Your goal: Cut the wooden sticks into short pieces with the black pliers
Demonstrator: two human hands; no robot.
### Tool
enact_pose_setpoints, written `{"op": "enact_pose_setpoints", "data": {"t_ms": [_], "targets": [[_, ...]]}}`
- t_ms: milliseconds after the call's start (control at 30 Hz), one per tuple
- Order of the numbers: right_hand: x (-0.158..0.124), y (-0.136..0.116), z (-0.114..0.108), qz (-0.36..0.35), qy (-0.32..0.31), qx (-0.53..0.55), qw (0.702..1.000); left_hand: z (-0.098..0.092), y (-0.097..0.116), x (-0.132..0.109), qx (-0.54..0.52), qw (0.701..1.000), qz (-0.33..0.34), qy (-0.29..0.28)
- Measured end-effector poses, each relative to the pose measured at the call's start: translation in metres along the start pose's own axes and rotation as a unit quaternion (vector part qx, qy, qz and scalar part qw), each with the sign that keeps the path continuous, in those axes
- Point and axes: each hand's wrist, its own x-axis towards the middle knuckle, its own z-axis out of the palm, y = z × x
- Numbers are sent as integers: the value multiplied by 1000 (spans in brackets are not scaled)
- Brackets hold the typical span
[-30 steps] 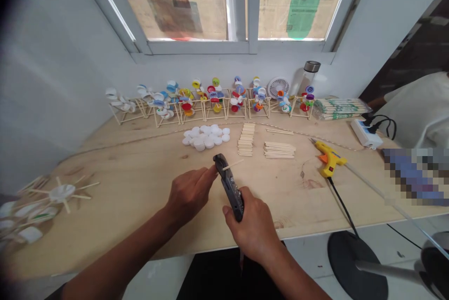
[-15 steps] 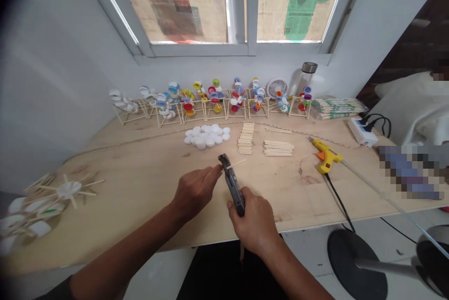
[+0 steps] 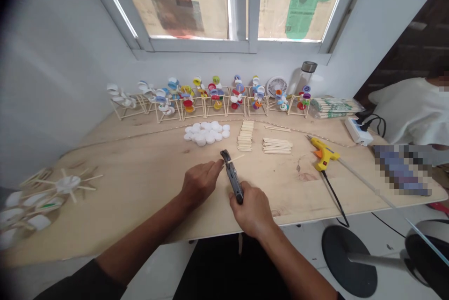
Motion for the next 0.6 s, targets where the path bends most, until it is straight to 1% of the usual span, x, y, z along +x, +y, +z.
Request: {"op": "enact_pose_setpoints", "data": {"t_ms": [233, 467, 600], "targets": [[-2, 2, 0, 2, 4, 28, 1000, 0, 7, -1, 7, 999, -24, 26], [-1, 2, -4, 3, -41, 77, 996, -2, 5, 1, 18, 999, -14, 44], [-1, 1, -3, -1, -22, 48, 999, 1, 6, -1, 22, 998, -20, 48]]}}
